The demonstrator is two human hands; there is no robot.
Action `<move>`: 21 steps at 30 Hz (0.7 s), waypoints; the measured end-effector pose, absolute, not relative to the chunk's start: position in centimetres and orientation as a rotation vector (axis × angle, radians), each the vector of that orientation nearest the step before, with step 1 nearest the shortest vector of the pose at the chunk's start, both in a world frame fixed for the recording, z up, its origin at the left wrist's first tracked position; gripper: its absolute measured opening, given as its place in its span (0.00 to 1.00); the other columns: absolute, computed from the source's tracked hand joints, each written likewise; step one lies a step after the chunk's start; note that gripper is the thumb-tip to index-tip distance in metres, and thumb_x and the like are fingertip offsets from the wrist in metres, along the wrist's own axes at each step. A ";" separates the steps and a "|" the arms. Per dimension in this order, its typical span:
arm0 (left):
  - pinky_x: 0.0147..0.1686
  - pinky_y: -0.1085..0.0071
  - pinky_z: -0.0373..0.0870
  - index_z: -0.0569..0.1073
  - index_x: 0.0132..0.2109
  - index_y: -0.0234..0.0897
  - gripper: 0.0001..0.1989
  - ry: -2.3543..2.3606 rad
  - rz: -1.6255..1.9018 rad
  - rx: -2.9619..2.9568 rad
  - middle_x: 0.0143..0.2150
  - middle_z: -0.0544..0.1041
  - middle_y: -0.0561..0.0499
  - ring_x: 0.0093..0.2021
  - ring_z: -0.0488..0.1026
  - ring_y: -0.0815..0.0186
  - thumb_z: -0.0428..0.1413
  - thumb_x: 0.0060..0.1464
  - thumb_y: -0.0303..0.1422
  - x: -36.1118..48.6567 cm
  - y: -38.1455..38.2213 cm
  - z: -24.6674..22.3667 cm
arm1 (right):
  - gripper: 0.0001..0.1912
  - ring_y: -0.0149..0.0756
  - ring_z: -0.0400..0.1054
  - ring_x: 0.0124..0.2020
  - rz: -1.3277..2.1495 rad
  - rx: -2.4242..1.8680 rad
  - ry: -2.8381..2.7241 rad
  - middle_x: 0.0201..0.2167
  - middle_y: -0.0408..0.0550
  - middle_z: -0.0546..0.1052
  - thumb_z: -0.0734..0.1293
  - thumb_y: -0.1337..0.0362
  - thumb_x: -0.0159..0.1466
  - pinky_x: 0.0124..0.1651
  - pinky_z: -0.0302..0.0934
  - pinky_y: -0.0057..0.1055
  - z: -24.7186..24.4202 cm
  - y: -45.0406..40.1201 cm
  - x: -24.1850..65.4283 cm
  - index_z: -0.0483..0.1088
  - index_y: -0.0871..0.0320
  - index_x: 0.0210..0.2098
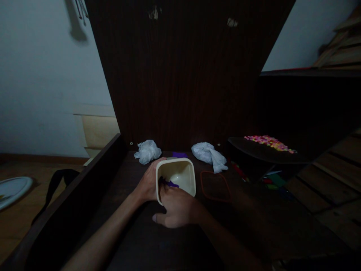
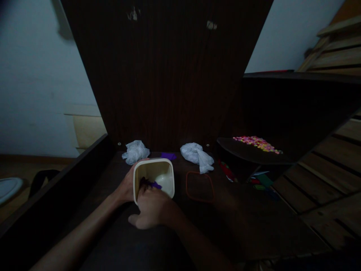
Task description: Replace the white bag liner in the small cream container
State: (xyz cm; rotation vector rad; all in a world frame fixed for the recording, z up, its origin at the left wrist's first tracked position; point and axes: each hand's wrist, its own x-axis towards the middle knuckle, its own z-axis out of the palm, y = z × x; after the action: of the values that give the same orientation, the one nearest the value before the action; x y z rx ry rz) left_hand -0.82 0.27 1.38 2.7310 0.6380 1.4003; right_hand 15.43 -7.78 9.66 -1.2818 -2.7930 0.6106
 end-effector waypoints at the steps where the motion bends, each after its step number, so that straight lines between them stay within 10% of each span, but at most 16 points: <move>1: 0.61 0.40 0.67 0.54 0.70 0.35 0.45 0.631 1.404 2.738 0.66 0.65 0.29 0.65 0.65 0.38 0.65 0.51 0.42 -0.9 0.3 1.4 | 0.43 0.62 0.67 0.61 0.587 -1.285 -2.774 0.62 0.77 0.69 0.69 0.52 0.62 0.62 0.63 0.47 9.8 -8.6 15.7 0.60 0.81 0.65; 13: 0.61 0.41 0.67 0.53 0.70 0.34 0.54 0.673 1.327 2.737 0.66 0.65 0.29 0.65 0.66 0.38 0.69 0.43 0.47 -0.9 0.2 1.9 | 0.39 0.64 0.57 0.68 0.504 -1.674 -2.773 0.66 0.76 0.62 0.67 0.51 0.66 0.70 0.52 0.52 12.2 -13.1 18.5 0.63 0.77 0.66; 21: 0.60 0.38 0.68 0.50 0.72 0.38 0.57 0.627 1.366 2.754 0.66 0.65 0.31 0.65 0.66 0.36 0.69 0.42 0.47 -0.3 -0.3 2.0 | 0.57 0.73 0.62 0.64 0.419 -1.681 -2.855 0.65 0.76 0.66 0.81 0.55 0.40 0.67 0.53 0.59 6.0 -6.7 16.6 0.64 0.70 0.66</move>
State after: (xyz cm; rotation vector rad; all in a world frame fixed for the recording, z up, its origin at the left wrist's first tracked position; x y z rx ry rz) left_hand -0.27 -0.29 1.96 2.7540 0.6274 1.3658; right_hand 16.61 -6.68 6.02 -1.6813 -2.8555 0.4192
